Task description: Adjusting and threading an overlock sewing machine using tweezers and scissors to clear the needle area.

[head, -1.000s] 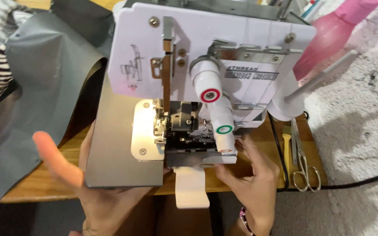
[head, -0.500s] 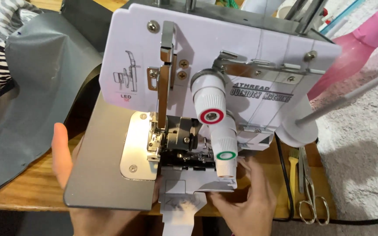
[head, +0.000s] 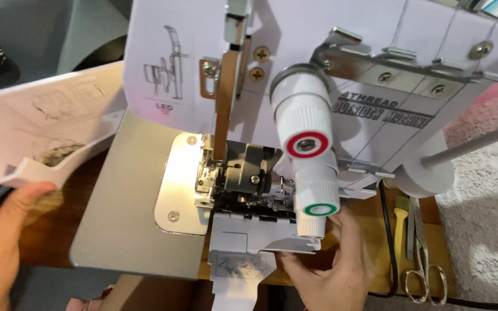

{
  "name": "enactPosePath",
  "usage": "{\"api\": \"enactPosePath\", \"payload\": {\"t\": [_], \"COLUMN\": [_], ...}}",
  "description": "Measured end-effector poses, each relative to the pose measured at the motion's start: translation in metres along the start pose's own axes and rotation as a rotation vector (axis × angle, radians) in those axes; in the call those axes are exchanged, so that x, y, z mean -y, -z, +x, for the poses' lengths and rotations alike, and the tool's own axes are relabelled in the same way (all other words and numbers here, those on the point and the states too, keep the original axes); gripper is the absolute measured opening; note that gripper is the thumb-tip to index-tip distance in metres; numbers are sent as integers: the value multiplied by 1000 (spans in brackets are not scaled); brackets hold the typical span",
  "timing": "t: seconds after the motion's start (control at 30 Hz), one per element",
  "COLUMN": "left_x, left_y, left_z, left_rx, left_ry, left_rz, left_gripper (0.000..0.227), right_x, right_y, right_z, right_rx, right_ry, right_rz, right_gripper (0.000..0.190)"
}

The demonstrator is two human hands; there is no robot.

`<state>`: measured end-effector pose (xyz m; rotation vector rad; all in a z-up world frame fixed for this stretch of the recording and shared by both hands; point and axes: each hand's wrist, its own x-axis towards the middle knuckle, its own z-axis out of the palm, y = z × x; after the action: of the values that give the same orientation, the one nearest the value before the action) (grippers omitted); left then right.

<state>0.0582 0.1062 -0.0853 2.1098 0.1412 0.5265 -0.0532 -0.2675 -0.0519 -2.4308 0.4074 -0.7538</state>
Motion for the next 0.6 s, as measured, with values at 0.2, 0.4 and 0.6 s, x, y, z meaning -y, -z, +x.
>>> {"api": "enactPosePath", "payload": {"t": [0.2, 0.4, 0.6], "left_x": [-10, 23, 30], "left_y": [-12, -8, 1], "left_z": [31, 41, 30], "left_rx": [38, -25, -41], "left_ry": [225, 183, 4], "left_rz": [-101, 31, 162], "left_gripper": [23, 26, 32], "right_x": [-8, -13, -2], "right_y": [-4, -9, -4], "right_z": [-4, -3, -1], "right_rx": [-37, -69, -49], "right_ry": [-11, -50, -77], "right_rz": [-63, -133, -118], "right_gripper": [99, 95, 97]}}
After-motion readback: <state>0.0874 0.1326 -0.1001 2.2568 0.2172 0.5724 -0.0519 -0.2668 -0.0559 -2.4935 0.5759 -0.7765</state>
